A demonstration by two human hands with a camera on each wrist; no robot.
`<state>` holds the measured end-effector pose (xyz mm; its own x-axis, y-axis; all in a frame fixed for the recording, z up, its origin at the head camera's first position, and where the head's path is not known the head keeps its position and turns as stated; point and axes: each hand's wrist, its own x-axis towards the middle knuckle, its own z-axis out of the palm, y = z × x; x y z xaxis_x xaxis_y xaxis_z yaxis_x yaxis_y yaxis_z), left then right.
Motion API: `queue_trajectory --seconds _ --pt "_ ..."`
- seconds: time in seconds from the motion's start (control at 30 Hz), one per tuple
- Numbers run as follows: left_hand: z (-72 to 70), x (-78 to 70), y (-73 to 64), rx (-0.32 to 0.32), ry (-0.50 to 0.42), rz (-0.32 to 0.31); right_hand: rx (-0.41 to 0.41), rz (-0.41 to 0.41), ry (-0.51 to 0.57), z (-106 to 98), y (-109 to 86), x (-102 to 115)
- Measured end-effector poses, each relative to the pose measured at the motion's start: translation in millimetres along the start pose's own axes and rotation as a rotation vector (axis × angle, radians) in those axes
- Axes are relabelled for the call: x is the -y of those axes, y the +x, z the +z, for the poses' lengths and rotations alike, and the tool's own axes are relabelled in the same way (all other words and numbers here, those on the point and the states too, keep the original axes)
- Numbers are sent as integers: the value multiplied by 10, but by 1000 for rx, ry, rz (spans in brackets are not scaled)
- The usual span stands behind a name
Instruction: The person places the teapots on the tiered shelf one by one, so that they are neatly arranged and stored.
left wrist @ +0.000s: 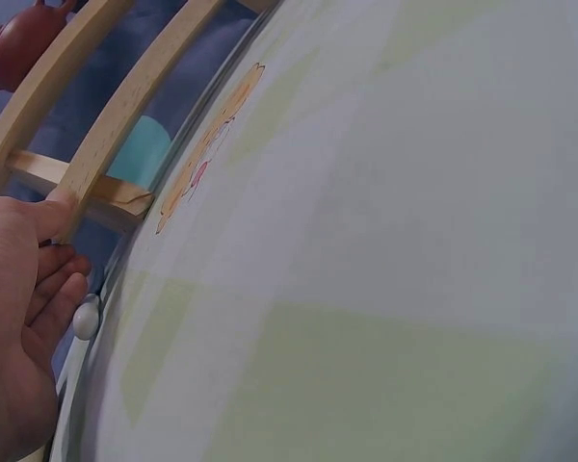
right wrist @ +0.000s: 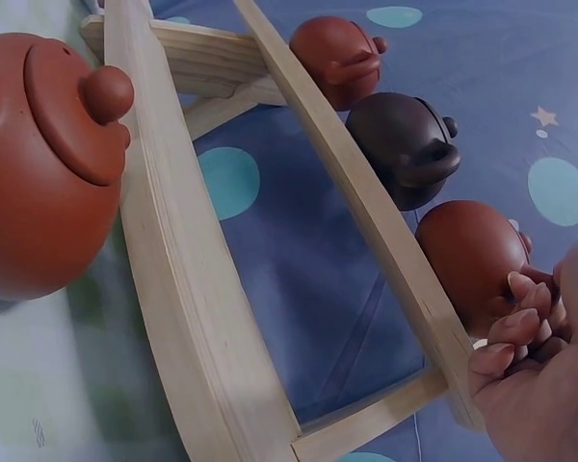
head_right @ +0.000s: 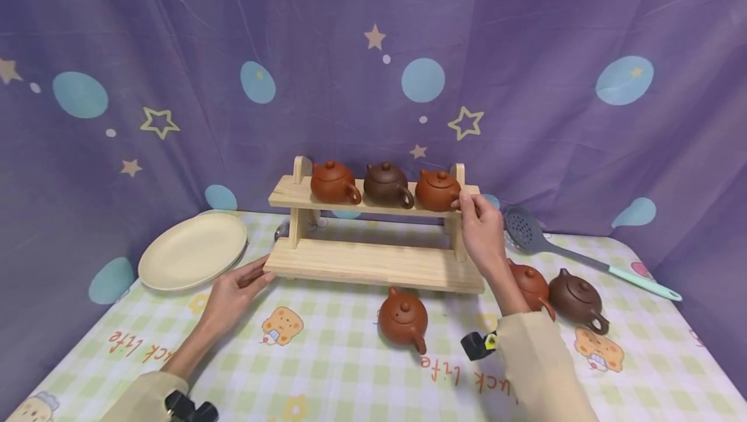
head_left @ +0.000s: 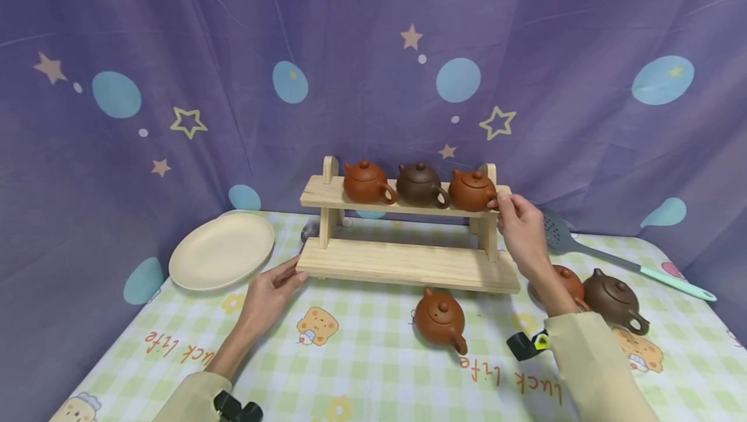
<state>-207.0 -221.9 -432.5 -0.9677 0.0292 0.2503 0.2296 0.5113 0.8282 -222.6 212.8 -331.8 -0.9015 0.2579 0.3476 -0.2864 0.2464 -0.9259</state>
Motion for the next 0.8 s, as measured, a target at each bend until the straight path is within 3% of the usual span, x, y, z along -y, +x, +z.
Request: queue_trajectory --seconds 0.57,0.8 --pt "6 6 8 8 -16 -8 -17 43 -84 -79 13 -34" --pt "6 5 13 10 -5 -18 -51 47 -45 -163 -17 -53"
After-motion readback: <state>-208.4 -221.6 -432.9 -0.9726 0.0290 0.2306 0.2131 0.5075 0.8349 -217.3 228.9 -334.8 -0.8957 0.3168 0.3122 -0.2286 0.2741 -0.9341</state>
